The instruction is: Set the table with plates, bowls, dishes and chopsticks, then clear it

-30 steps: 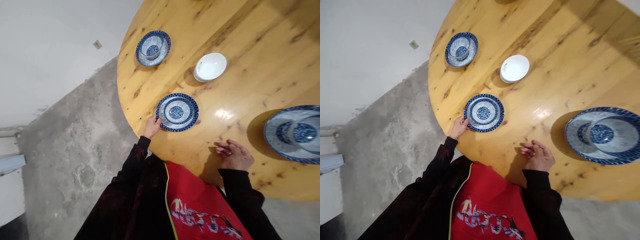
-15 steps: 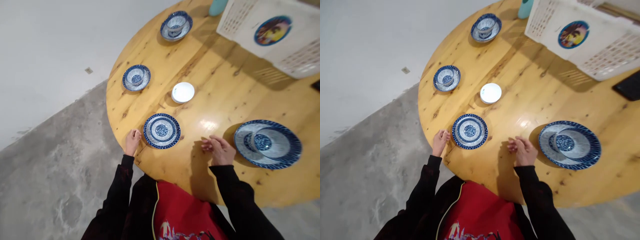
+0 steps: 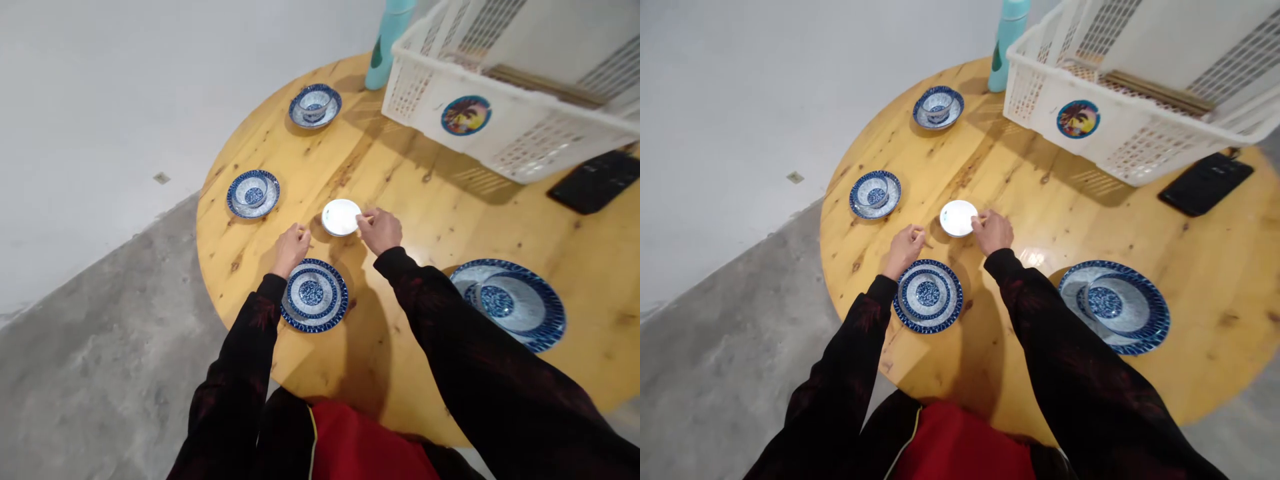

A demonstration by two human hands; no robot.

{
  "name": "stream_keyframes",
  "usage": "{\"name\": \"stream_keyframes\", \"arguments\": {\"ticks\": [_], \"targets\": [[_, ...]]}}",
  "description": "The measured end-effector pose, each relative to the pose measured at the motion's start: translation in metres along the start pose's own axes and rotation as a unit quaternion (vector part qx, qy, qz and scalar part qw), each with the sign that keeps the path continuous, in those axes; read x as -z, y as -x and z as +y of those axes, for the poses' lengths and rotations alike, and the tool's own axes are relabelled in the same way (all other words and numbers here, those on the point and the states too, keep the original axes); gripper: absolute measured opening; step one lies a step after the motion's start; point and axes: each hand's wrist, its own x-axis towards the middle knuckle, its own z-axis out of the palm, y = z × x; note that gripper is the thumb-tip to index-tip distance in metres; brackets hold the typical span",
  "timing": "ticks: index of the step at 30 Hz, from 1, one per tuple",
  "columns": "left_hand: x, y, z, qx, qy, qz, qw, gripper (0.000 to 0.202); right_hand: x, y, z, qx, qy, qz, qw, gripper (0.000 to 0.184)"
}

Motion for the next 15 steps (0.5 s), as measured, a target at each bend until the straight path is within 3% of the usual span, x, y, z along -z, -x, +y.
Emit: {"name": "stream_keyframes", "arguments": {"ticks": [6, 10, 15], "targets": [[-0.03, -0.04, 0.021, -0.034, -0.059, -0.057, 0.996, 0.025, -0.007, -0.005, -0.019, -0.016, 0.107, -0.016, 0.994, 0.031], [-0.032, -0.045, 0.023, -0.048, -0.078, -0.04, 0.995, 0.032, -0.005, -0.008, -0.028, -0.031, 0.139, -0.047, 0.989, 0.036], [-0.032, -0.056, 0.021, -0.044, -0.028, -0.027, 0.998, 0.051, -0.001, -0.013, -0.035, -0.028, 0.108, -0.088, 0.99, 0.033]]}}
